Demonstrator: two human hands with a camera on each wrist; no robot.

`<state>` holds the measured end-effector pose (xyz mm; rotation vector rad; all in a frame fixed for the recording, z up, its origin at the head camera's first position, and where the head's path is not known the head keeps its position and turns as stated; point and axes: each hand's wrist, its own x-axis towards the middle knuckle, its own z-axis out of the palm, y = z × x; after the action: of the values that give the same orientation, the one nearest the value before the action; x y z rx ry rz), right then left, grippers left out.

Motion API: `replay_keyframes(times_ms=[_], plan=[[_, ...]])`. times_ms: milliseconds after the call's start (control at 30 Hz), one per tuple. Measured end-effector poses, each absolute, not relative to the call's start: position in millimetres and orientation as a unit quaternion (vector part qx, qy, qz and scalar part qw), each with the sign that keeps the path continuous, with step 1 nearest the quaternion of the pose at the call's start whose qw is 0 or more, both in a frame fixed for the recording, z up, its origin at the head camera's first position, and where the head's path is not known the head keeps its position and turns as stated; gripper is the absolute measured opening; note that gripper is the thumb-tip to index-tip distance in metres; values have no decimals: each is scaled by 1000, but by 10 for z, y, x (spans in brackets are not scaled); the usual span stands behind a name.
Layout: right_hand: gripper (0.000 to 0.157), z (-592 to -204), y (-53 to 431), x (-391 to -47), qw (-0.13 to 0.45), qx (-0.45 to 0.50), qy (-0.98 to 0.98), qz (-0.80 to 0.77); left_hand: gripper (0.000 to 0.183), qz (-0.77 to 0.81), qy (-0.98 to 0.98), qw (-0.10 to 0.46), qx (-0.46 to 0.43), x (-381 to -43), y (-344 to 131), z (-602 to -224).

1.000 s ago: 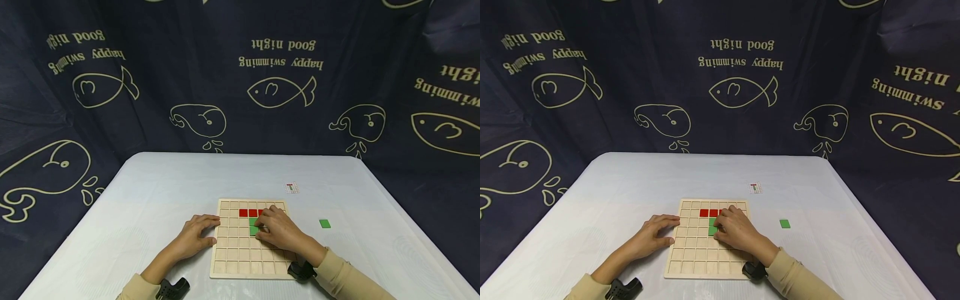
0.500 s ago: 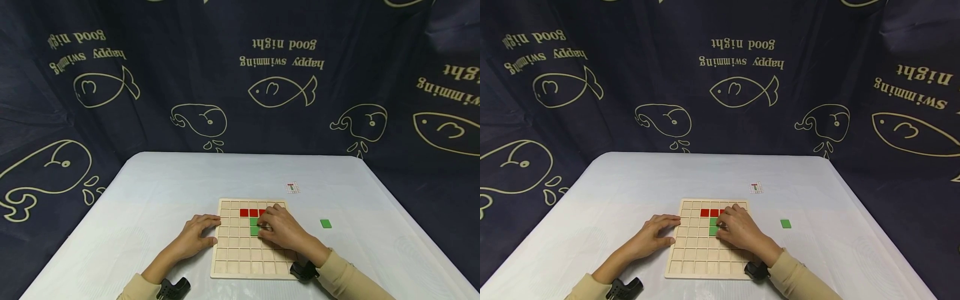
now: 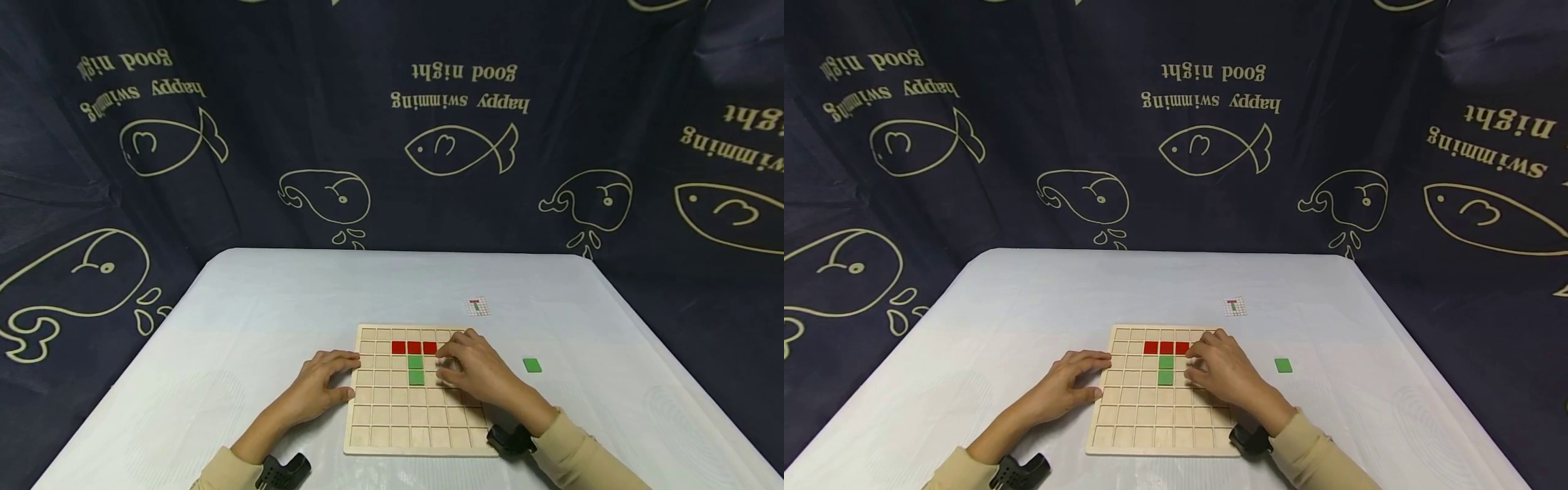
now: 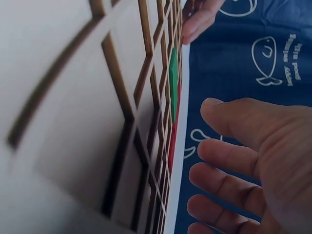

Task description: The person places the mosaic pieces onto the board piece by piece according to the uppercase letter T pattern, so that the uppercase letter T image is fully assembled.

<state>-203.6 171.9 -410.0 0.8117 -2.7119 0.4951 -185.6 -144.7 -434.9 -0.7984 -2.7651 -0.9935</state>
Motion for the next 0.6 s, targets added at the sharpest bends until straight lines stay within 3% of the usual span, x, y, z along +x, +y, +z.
replay_keyframes(times_ms=[600], plan=[[22,-4106,2014,-2035,141,230,-945,184,47,-329,-906,43,-262,-1855,-1448,-4350]])
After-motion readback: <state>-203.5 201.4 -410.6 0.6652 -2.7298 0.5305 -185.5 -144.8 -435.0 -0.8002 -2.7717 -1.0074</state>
